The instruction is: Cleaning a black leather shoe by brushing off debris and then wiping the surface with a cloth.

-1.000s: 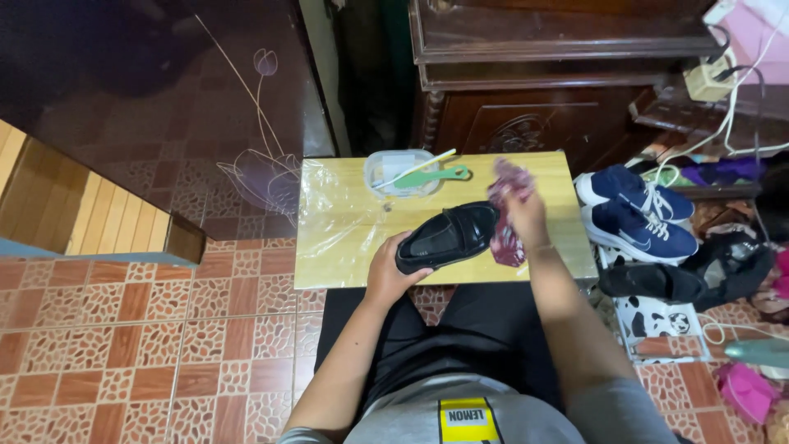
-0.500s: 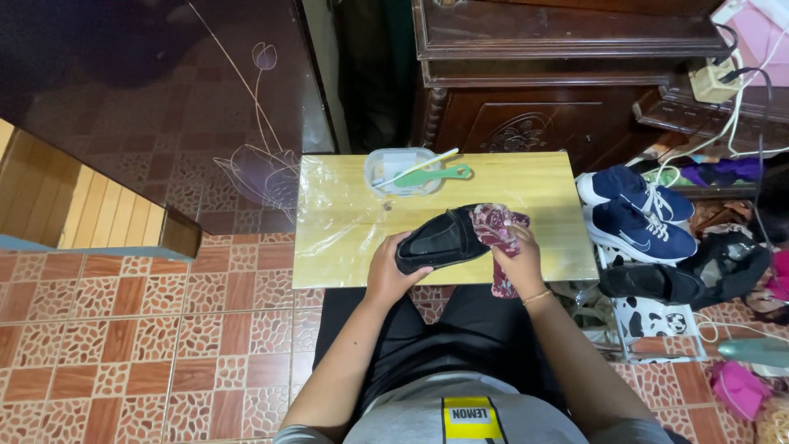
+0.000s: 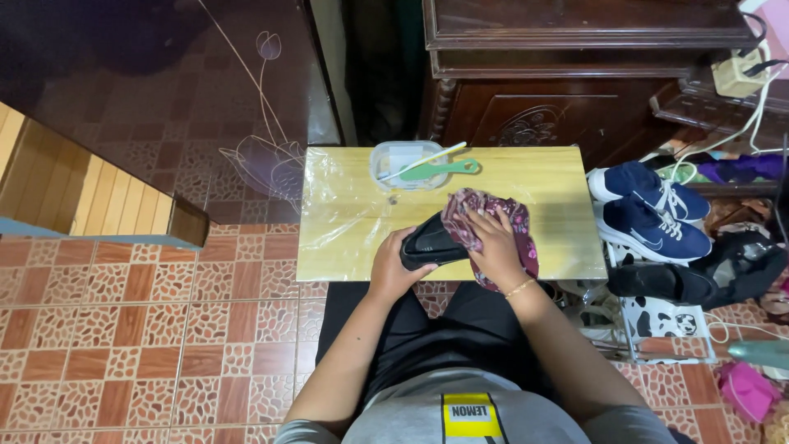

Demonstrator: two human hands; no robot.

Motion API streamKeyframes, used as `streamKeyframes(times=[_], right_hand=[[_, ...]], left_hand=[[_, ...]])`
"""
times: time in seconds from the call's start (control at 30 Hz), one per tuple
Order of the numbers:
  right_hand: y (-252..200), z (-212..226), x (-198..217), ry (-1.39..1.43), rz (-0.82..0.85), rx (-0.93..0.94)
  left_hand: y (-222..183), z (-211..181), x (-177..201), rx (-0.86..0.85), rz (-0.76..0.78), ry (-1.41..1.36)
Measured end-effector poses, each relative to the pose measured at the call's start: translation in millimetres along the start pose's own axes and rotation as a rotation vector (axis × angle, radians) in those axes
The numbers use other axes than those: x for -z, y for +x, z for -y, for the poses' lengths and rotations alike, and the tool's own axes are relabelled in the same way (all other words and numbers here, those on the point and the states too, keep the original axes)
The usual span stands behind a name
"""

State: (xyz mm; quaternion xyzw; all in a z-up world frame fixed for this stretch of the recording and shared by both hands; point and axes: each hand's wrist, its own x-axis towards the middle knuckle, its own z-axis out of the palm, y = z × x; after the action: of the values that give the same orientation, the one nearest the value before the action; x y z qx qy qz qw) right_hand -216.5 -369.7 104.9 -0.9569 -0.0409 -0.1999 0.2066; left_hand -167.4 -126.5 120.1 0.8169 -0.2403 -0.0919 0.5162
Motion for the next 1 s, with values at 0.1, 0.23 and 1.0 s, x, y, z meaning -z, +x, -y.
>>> streamKeyframes(times=[0.1, 0.23, 1.0], right_hand=[[-24.2, -16.2, 3.9, 0.137, -0.013, -0.007], [-33.2, -31.8, -2.0, 0.303, -0.016, -0.07], [-30.1, -29.3, 4.4, 0.292, 0.07, -0.06]], left_hand=[[-1.2, -4.2, 0.4, 0.004, -0.005, 0.006], [-2.2, 1.6, -0.8, 0.007, 0.001, 0.011], [0.2, 11.7, -6.8, -0.037, -0.038, 0.028]])
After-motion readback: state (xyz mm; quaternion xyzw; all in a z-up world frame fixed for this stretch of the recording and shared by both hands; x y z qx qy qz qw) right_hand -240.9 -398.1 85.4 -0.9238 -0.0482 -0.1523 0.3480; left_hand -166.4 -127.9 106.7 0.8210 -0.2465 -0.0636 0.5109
